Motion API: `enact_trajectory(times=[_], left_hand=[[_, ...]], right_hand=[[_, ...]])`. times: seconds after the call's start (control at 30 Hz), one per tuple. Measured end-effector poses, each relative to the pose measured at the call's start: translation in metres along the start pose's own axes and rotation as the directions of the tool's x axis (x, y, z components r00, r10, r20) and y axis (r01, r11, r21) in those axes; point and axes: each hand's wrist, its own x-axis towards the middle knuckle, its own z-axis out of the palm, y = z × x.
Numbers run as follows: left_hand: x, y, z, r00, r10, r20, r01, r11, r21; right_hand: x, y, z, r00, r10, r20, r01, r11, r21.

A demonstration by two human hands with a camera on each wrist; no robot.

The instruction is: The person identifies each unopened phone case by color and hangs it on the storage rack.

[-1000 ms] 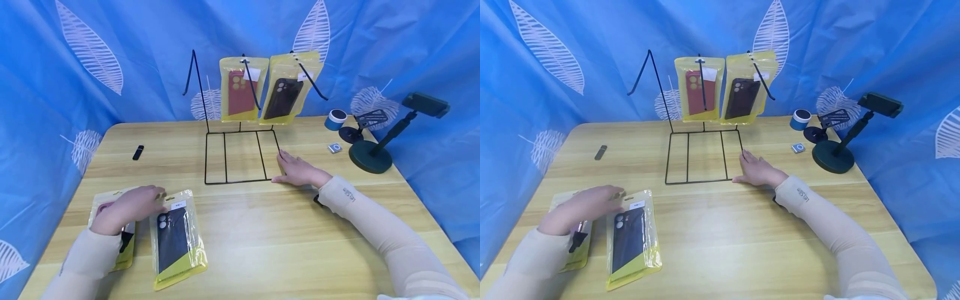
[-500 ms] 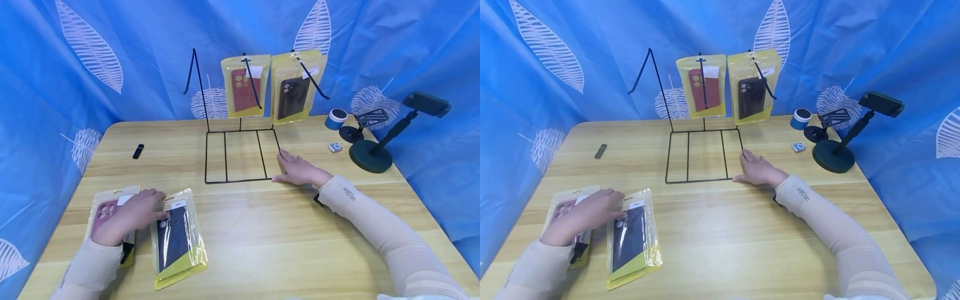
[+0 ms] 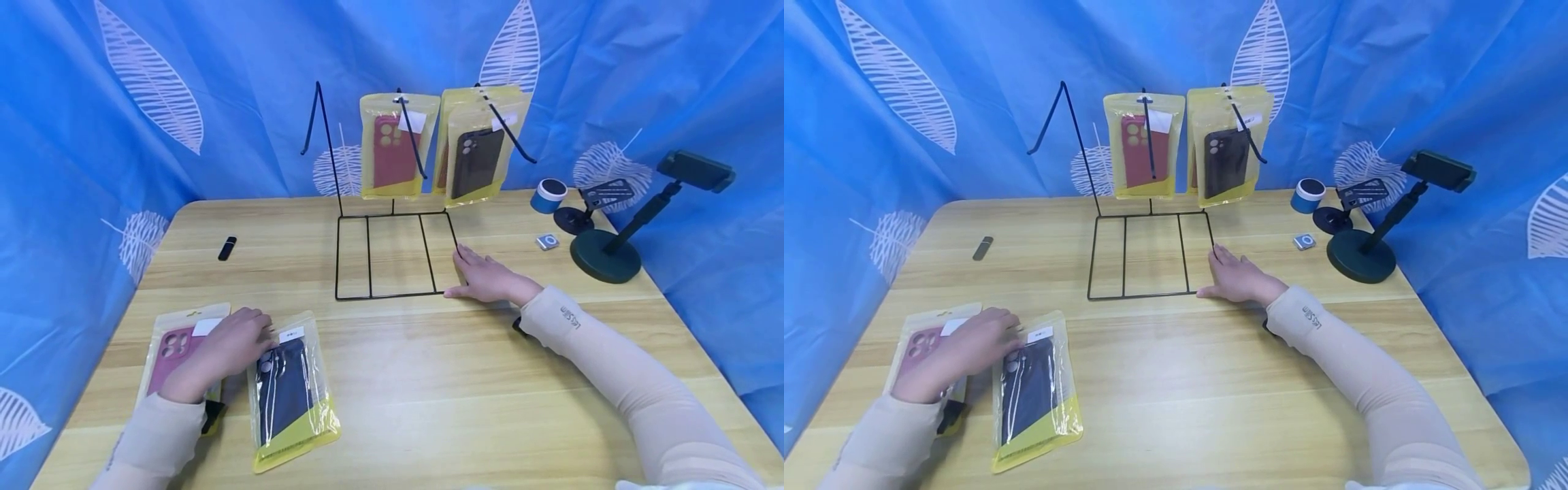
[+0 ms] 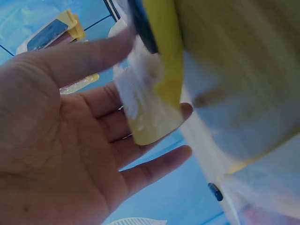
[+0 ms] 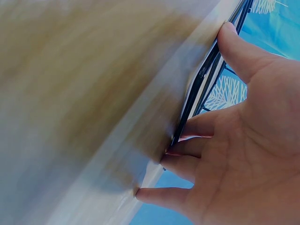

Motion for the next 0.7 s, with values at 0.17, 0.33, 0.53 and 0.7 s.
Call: enact_trajectory(times=[0.17,0.33,0.53,0.7], left_hand=[[0.004,0.003,-0.002,0.999,-0.022,-0.033,0.020,0.998,-0.063],[0.012,0.016,-0.022,0.993,-0.103,-0.062,0.080,0.951,-0.298],[0.024,0.045,-0.048,0.972,-0.128,-0.195,0.007,0.853,-0.522],[0.040,0.077,-0.067,0.960,-0.092,-0.266,-0.097,0.779,-0.620]], right_hand=[[-0.001,0.000,-0.001,1.000,0.002,0.005,-0.002,1.000,0.005],[-0.001,0.000,-0.001,1.000,0.001,0.000,-0.001,1.000,0.003],[-0.001,-0.001,0.000,1.000,-0.007,-0.008,0.007,1.000,-0.003],[-0.002,-0.001,0.000,1.000,-0.007,-0.007,0.007,1.000,0.006]])
